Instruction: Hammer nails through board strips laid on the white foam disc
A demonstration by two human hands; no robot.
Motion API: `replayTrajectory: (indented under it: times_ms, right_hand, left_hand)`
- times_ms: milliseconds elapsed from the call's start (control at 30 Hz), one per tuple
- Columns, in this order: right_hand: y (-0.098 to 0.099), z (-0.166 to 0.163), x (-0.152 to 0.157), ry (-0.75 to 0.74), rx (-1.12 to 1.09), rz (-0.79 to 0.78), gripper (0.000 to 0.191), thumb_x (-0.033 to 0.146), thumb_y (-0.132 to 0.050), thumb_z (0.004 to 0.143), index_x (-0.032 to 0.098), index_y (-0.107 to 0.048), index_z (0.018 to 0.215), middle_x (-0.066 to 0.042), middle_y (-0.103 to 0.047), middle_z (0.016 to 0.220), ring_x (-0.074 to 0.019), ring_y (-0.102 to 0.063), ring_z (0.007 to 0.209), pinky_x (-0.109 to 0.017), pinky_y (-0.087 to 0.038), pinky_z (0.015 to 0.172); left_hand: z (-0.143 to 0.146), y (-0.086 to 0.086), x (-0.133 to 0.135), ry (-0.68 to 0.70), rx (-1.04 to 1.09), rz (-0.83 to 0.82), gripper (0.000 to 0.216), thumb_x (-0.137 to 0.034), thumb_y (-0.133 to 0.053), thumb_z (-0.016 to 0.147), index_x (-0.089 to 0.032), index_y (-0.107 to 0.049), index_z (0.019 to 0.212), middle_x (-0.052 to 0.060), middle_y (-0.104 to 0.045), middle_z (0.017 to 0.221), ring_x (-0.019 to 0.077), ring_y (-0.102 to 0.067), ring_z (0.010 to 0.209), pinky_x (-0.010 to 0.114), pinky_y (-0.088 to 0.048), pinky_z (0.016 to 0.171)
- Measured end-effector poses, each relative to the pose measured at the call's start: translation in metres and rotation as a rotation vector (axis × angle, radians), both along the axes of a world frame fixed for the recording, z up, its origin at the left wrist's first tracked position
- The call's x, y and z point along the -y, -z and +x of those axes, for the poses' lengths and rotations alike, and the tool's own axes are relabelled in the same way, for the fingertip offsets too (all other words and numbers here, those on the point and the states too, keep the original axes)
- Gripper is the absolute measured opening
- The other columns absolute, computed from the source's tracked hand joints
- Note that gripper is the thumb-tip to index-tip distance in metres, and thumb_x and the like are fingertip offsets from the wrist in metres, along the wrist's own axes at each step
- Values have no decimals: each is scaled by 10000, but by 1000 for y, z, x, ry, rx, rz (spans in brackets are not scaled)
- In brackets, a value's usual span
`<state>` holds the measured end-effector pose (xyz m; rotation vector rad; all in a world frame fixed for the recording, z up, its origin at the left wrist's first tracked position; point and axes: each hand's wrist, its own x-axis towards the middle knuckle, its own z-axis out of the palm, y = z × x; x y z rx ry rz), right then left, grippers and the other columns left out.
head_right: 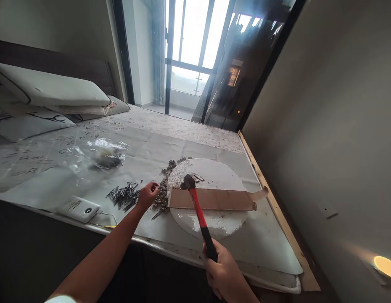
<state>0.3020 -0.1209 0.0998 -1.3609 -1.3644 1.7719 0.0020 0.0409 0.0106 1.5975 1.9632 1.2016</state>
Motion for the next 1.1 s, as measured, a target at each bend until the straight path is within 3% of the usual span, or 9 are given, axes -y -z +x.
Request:
replayTrajectory:
  times_ms: [100,233,467,600,700,800,900,967,1100]
  right_hand:
    - [5,1,18,-3,-29,-31,190,320,-481,703,223,-343,792,159,-258,355,-34,-160,272,-146,-156,247]
    - [0,0,33,-10,-58,-43,178,289,-481,702,223,-345,797,156,-271,366,-32,-163,285,-142,-185,252]
    - [-9,8,48,34,-83,-32,180,251,-473,666,231,-330,774,155,-268,382,-35,-182,286,-143,-186,243]
    - [-11,18,52,64,-81,-16,185,264,-475,672,234,-319,768,156,-264,379,-33,-172,277,-146,-165,247]
    - [-13,26,53,85,-87,-21,180,281,-475,690,230,-328,781,156,-256,374,-31,-153,287,-147,-149,261]
    - [-14,35,52,96,-88,-39,182,299,-477,702,220,-350,806,153,-254,379,-32,-158,299,-146,-157,275]
    - [-12,40,48,110,-83,-47,191,322,-480,704,217,-367,816,150,-257,380,-35,-165,295,-152,-160,280]
    - [-9,42,43,122,-84,-57,206,345,-491,695,220,-375,809,148,-254,379,-38,-160,290,-161,-148,278]
    - [-1,45,34,131,-92,-99,217,344,-523,677,216,-401,801,134,-255,412,-37,-178,309,-174,-158,312]
  left_hand:
    - [-12,19,20,175,-339,-303,136,-196,-524,719,-167,-645,772,55,-664,791,174,-592,768,244,-415,683]
    - [-7,32,34,262,-572,-485,142,-276,-560,743,-188,-670,761,81,-672,882,218,-612,853,266,-430,705]
    - [7,38,35,252,-662,-570,163,-214,-538,733,-154,-673,803,136,-658,962,260,-619,880,323,-454,722]
    - [4,29,32,204,-666,-533,182,-167,-512,724,-120,-650,833,151,-664,943,254,-625,885,315,-462,727]
    - [-6,12,31,119,-494,-416,201,-160,-459,757,-116,-631,850,118,-681,840,206,-645,803,281,-475,707]
    - [-8,-11,28,80,-40,-241,241,-217,-451,785,-137,-617,940,63,-685,754,162,-653,674,249,-494,630]
    - [9,-30,18,125,320,-132,296,-328,-490,776,-137,-624,957,48,-678,701,167,-652,652,254,-503,601]
    - [29,-38,8,161,384,-87,329,-402,-528,747,-130,-649,885,41,-660,646,167,-634,621,255,-491,577]
    - [65,-43,-14,194,197,12,315,-446,-565,713,-150,-670,695,26,-639,609,151,-598,619,225,-433,551]
